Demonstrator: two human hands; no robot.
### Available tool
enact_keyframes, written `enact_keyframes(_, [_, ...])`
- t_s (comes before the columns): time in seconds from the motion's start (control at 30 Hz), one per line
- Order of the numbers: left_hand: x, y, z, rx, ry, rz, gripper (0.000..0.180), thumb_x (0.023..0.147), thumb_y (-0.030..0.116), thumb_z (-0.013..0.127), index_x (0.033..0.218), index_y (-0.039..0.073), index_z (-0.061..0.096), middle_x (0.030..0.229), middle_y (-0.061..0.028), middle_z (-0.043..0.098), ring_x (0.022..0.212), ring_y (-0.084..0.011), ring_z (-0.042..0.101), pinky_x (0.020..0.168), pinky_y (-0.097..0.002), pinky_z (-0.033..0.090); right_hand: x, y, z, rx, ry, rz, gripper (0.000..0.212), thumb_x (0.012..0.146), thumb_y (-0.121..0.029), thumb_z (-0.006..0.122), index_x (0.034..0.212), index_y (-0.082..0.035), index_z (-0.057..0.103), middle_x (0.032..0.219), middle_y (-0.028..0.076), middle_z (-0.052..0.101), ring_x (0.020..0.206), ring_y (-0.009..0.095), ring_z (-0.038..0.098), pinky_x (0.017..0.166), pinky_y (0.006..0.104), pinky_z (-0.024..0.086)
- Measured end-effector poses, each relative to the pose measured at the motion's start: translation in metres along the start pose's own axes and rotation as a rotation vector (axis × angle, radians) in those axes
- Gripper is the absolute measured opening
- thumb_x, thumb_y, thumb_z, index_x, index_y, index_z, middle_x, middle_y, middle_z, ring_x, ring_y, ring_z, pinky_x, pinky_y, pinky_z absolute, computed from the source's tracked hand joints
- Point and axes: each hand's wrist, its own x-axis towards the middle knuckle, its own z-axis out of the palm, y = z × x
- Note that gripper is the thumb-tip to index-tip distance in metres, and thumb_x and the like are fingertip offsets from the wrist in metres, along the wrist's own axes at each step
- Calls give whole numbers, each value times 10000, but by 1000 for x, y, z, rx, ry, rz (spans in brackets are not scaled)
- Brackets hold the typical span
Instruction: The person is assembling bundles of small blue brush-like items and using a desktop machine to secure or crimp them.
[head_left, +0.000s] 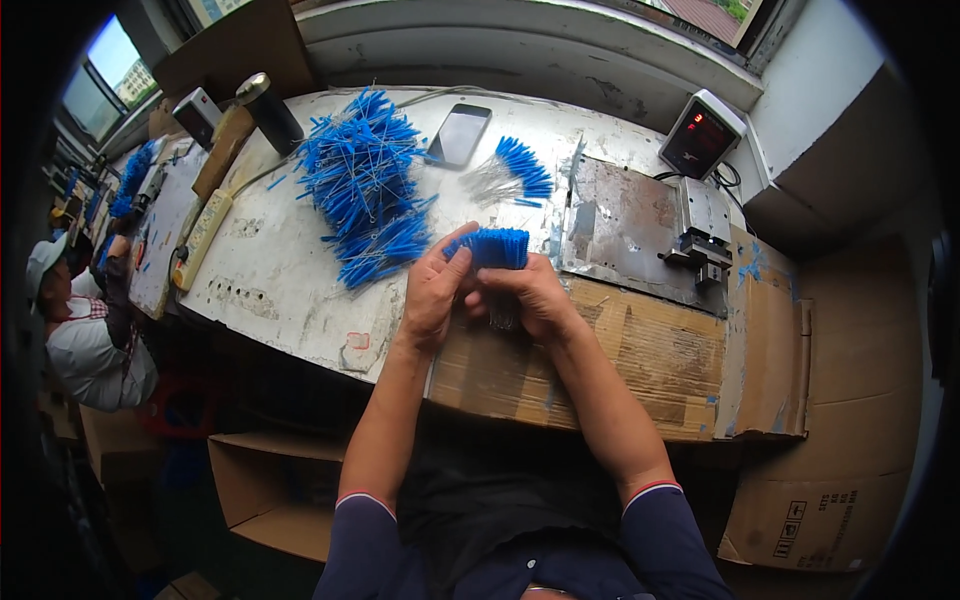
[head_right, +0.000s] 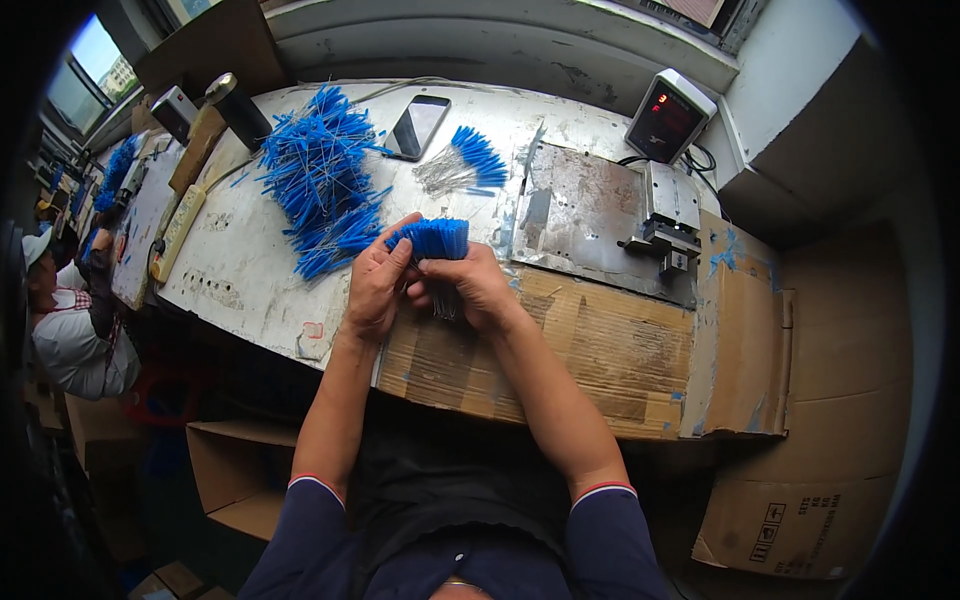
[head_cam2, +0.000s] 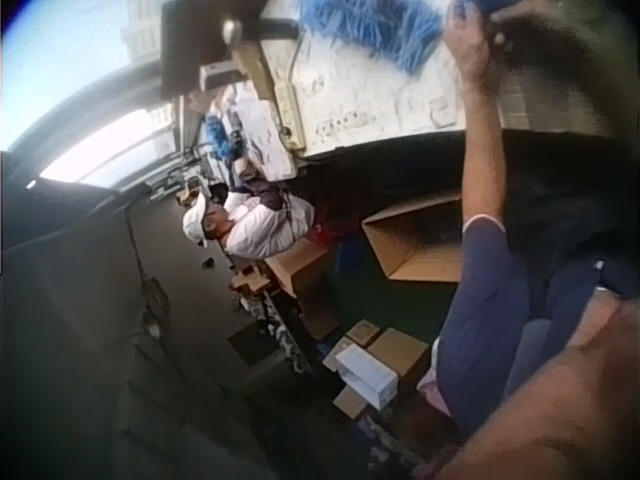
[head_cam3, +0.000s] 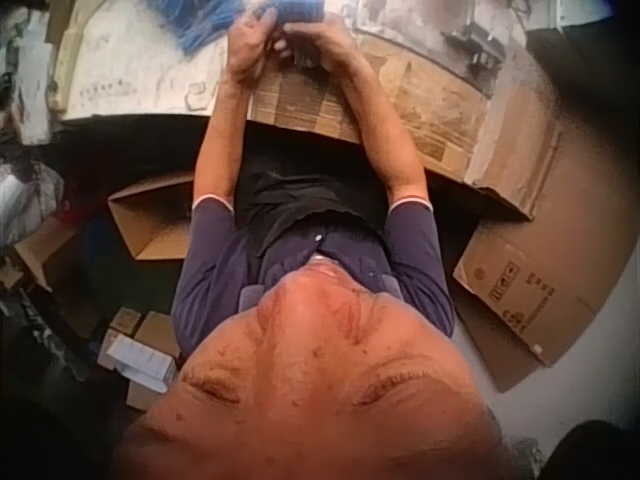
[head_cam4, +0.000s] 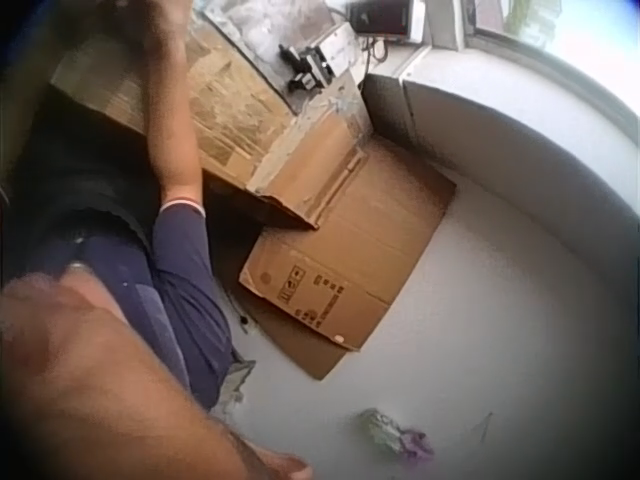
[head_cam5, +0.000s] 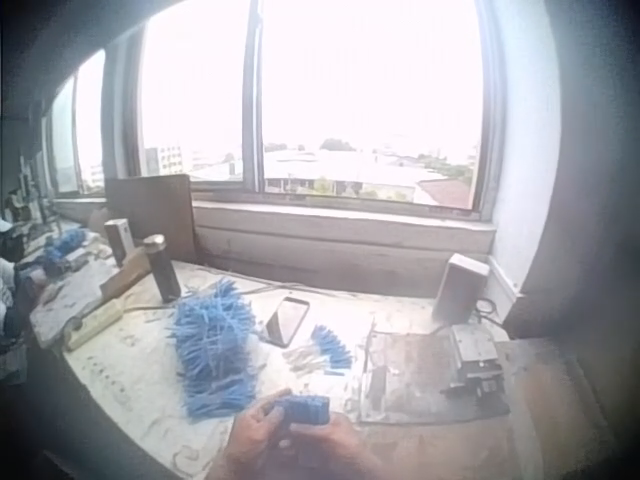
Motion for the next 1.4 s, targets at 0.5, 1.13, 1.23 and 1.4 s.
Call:
enact_keyframes(0.5, [1, -6, -1, 85, 99, 17, 281, 997, 191, 640, 1239, 49, 625, 968, -10, 708, 776, -61, 646, 641, -200, 514, -1, 7, 11, 150, 104, -112, 203, 828, 7, 726, 1022, 47, 682, 945, 127, 715, 755, 241, 723, 681, 352, 628])
enact_keyframes(1.13, [5, -11, 0, 17, 101, 48, 222, 934, 108, 713, 1138, 27, 683, 1035, -30, 705, 929, -115, 650, 845, -252, 510, 3, 12, 3, 154, 126, -118, 364, 800, 28, 733, 1161, 20, 688, 1038, 84, 721, 917, 169, 693, 855, 295, 548])
enact_keyframes(1.23, [5, -13, -2, 79, 136, 60, 223, 935, 104, 711, 1141, 22, 681, 1036, -34, 706, 933, -119, 651, 849, -254, 511, 4, 13, 2, 126, 116, -118, 371, 812, 36, 730, 1179, 18, 680, 1055, 80, 718, 928, 165, 689, 870, 295, 546])
enact_keyframes(1.4, [3, -7, 5, 17, 133, 59, 216, 941, 104, 703, 1138, 19, 685, 1039, -39, 716, 932, -122, 666, 863, -262, 520, 3, 10, 6, 111, 114, -131, 359, 825, 48, 723, 1180, 11, 681, 1042, 74, 721, 916, 161, 691, 855, 294, 552])
